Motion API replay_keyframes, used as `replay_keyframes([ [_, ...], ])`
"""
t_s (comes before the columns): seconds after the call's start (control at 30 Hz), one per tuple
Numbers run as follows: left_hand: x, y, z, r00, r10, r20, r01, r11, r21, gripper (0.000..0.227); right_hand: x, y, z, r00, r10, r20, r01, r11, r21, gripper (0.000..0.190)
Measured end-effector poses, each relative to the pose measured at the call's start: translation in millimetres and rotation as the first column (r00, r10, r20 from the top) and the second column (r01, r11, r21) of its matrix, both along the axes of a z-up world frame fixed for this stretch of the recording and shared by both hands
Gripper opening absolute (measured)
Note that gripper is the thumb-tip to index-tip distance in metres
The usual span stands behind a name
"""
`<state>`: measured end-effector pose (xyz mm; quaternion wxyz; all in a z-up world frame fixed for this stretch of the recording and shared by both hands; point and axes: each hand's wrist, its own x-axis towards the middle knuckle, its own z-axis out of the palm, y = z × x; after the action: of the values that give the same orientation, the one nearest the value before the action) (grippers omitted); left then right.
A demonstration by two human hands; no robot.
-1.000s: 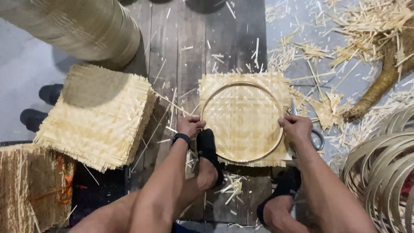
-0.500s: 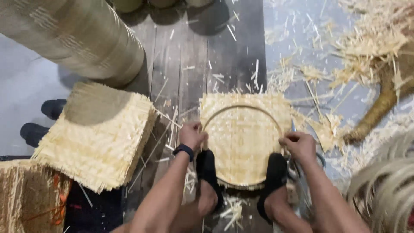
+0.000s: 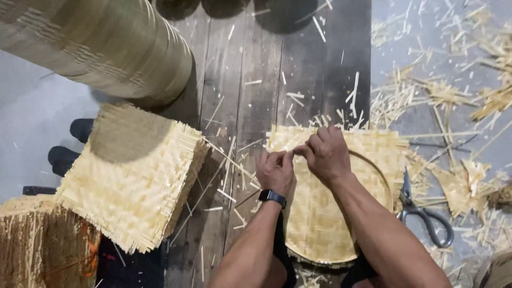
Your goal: The person is assembling bamboo basket lids by fitting a circular rim onto a woven bamboo sheet and trimming the excess edges with scissors.
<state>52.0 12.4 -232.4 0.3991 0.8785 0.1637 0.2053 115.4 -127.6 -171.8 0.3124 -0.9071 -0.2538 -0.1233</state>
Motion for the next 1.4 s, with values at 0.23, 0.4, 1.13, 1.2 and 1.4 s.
replay_keyframes([
  [0.23, 10.2, 4.9, -3.8, 0.996, -0.066, -0.055, 0.065, 0.998, -0.016, 0.015, -14.6, -9.3, 19.8, 0.989, -0.108, -0.102, 0.106, 0.994, -0.024, 0.031],
  [0.4, 35.1, 2.5, 16.8, 0.870, -0.473, 0.139, 0.466, 0.881, 0.082, 0.030, -142.7, -24.3, 33.2, 0.959, 0.106, -0.262, -0.151, 0.975, -0.161, 0.095],
  [1.13, 80.3, -16.0, -8.8, 0.720, -0.651, -0.240, 0.693, 0.685, 0.224, 0.032, -41.7, -73.6, 28.9, 0.982, -0.136, -0.129, 0.092, 0.949, -0.300, 0.053],
  [1.2, 88.5, -20.1, 6.9, 0.706, -0.683, -0.188, 0.693, 0.611, 0.383, 0.037, -3.4, -80.2, 22.4, 0.971, -0.086, 0.222, 0.144, 0.955, -0.261, 0.047],
  [1.4, 86.6, -25.3, 23.4, 0.459, -0.555, -0.694, 0.511, 0.804, -0.304, 0.054, 1.5, -85.2, -14.0, 0.556, -0.195, -0.808, 0.187, 0.977, -0.107, 0.029],
])
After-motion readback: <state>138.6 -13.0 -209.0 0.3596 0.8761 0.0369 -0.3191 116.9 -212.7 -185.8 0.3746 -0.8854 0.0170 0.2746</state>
